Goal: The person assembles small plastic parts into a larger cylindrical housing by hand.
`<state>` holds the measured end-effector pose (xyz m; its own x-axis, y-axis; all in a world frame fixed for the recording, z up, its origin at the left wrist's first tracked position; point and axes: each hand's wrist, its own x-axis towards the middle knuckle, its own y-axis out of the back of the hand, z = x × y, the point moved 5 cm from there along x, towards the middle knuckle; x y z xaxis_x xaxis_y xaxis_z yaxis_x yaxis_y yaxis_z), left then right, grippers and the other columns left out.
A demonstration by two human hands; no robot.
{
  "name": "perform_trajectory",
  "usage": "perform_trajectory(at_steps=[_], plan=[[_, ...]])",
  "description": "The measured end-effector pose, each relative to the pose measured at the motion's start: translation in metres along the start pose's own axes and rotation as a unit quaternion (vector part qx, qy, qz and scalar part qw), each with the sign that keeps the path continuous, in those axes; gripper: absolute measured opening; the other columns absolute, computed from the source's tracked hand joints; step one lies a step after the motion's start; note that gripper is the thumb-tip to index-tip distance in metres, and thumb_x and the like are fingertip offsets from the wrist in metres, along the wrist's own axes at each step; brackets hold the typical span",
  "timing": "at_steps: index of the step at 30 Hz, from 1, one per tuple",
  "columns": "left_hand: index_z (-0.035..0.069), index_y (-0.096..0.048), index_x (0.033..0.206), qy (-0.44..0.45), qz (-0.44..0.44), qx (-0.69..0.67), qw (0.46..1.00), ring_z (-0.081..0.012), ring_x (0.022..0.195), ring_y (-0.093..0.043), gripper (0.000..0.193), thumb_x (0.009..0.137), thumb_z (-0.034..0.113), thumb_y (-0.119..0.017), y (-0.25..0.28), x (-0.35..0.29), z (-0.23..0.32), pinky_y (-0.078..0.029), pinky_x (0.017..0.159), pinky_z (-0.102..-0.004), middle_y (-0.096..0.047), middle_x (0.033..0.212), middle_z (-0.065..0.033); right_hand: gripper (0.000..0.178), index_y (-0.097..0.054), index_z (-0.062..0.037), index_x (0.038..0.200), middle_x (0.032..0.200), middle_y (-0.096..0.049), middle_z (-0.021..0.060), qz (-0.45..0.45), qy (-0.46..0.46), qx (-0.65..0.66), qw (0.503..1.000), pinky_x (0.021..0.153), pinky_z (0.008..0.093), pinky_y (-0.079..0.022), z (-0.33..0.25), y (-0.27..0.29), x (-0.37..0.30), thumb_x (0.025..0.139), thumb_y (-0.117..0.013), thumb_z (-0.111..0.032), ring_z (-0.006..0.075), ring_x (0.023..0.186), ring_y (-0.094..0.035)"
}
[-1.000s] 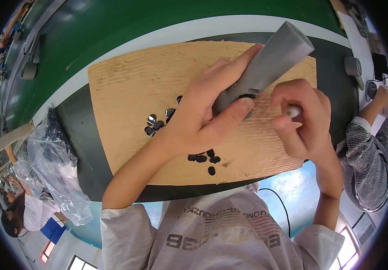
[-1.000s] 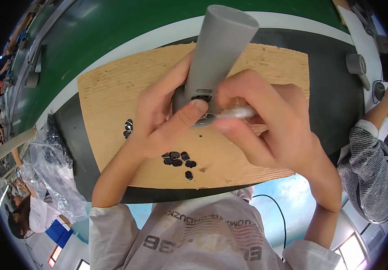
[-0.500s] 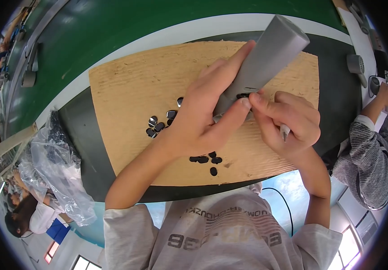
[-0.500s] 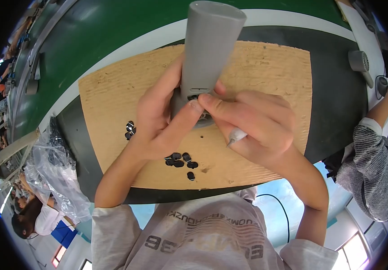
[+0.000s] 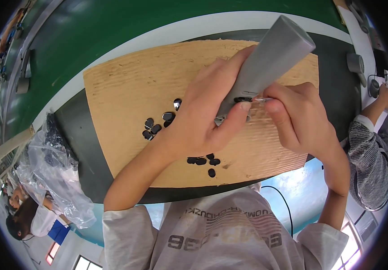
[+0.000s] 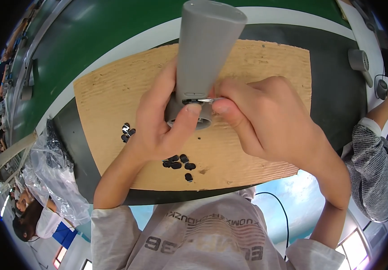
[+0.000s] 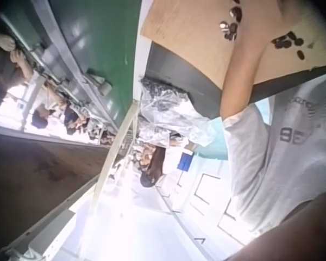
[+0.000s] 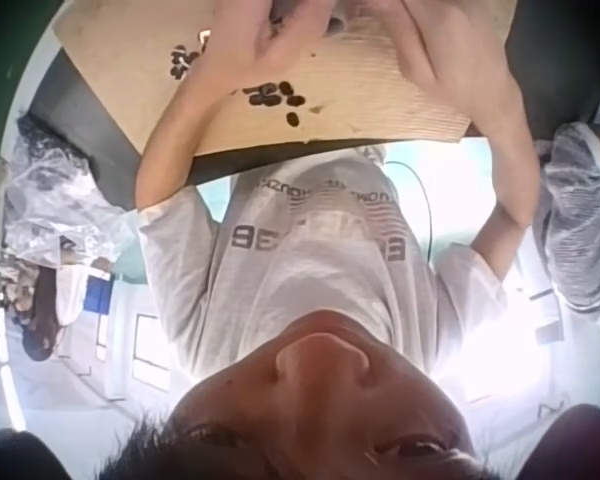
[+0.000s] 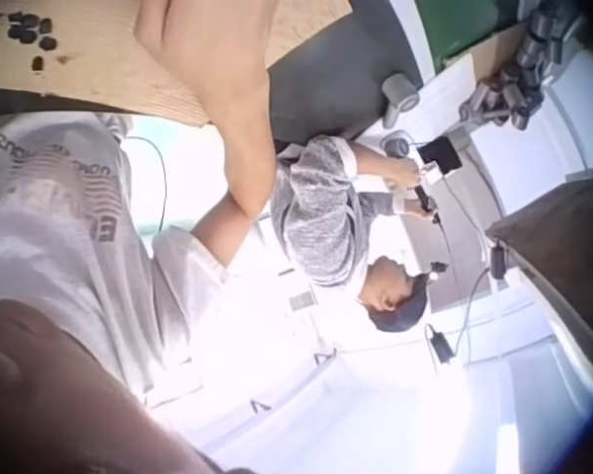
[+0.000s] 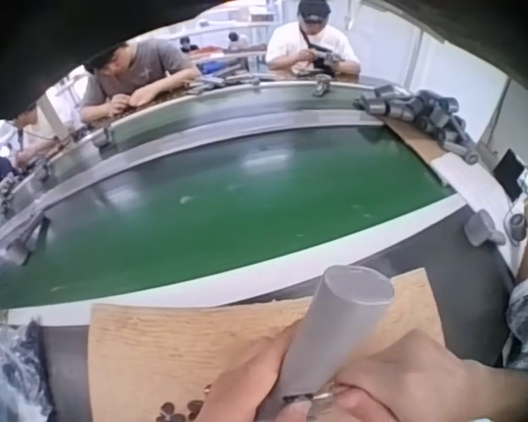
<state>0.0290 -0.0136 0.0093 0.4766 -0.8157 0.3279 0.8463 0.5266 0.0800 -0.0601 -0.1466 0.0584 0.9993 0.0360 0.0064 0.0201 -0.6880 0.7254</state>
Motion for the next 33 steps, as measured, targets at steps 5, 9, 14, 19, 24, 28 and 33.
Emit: perform_trajectory(at_steps=[5, 9, 14, 19, 24, 28, 33], plan=[[-0.008, -0.039, 0.144, -0.068, -0.001, 0.063, 0.996, -0.0338, 0.089, -0.056, 0.069, 0.08, 0.001, -0.06, -0.001, 0.002, 0.003, -0.045, 0.083, -0.0425, -0.06, 0.106, -0.0184, 0.021, -0.061, -0.0055, 0.089, 0.059, -0.059, 0.0134, -0.021, 0.002, -0.045, 0.999, 0.049, 0.0445, -0.044, 0.001, -0.005, 0.002, 0.098, -0.06, -0.024, 0.036, 0.052, -0.059], [-0.009, -0.039, 0.144, -0.058, 0.005, 0.041, 0.997, -0.0342, 0.09, -0.056, 0.07, 0.078, 0.002, -0.061, -0.001, 0.002, 0.001, -0.045, 0.084, -0.0427, -0.06, 0.11, -0.0192, 0.021, -0.062, -0.0052, 0.09, 0.058, -0.058, 0.0135, -0.039, 0.009, -0.072, 0.997, 0.049, 0.0456, -0.044, 0.001, -0.003, 0.005, 0.097, -0.06, -0.024, 0.0363, 0.052, -0.058], [-0.01, -0.039, 0.143, -0.082, -0.004, 0.059, 0.995, -0.0333, 0.089, -0.056, 0.07, 0.078, 0.003, -0.061, -0.003, 0.003, 0.0, -0.045, 0.083, -0.043, -0.06, 0.114, -0.0191, 0.022, -0.064, -0.0029, 0.086, 0.056, -0.057, 0.015, -0.069, 0.014, 0.009, 0.997, 0.051, 0.046, -0.044, 0.002, -0.002, 0.004, 0.097, -0.061, -0.022, 0.0391, 0.052, -0.056], [-0.011, -0.039, 0.143, -0.119, -0.014, 0.112, 0.986, -0.0312, 0.088, -0.056, 0.07, 0.077, 0.003, -0.061, -0.005, 0.004, 0.005, -0.043, 0.078, -0.0405, -0.061, 0.115, -0.018, 0.022, -0.065, -0.0006, 0.086, 0.066, -0.06, 0.0195, -0.058, 0.005, 0.026, 0.998, 0.058, 0.0462, -0.046, 0.001, -0.001, 0.003, 0.097, -0.058, -0.018, 0.0423, 0.062, -0.057], [-0.011, -0.04, 0.142, -0.125, -0.02, 0.119, 0.985, -0.0299, 0.086, -0.057, 0.072, 0.075, 0.004, -0.061, -0.007, 0.005, 0.007, -0.042, 0.078, -0.0393, -0.062, 0.111, -0.0162, 0.019, -0.068, -0.0009, 0.093, 0.082, -0.064, 0.0192, -0.149, -0.044, 0.03, 0.987, 0.071, 0.0455, -0.048, -0.005, -0.001, 0.006, 0.098, -0.056, -0.016, 0.0401, 0.081, -0.061], [-0.018, -0.042, 0.137, -0.192, -0.065, 0.19, 0.961, -0.0335, 0.087, -0.058, 0.065, 0.08, 0.01, -0.057, -0.012, 0.002, 0.01, -0.046, 0.083, -0.0412, -0.06, 0.121, -0.0267, 0.019, -0.066, -0.0012, 0.104, 0.091, -0.065, 0.0166, -0.167, -0.007, -0.04, 0.985, 0.076, 0.0439, -0.048, -0.007, -0.001, -0.004, 0.099, -0.056, -0.016, 0.0367, 0.089, -0.061], [-0.017, -0.043, 0.137, -0.156, -0.085, 0.155, 0.972, -0.0324, 0.087, -0.058, 0.064, 0.079, 0.008, -0.057, -0.005, 0.003, 0.011, -0.045, 0.082, -0.0417, -0.061, 0.116, -0.0249, 0.021, -0.063, -0.0025, 0.111, 0.097, -0.064, 0.0158, -0.179, 0.024, 0.067, 0.981, 0.073, 0.0406, -0.049, -0.002, 0.0, 0.003, 0.102, -0.053, -0.02, 0.0339, 0.084, -0.062]])
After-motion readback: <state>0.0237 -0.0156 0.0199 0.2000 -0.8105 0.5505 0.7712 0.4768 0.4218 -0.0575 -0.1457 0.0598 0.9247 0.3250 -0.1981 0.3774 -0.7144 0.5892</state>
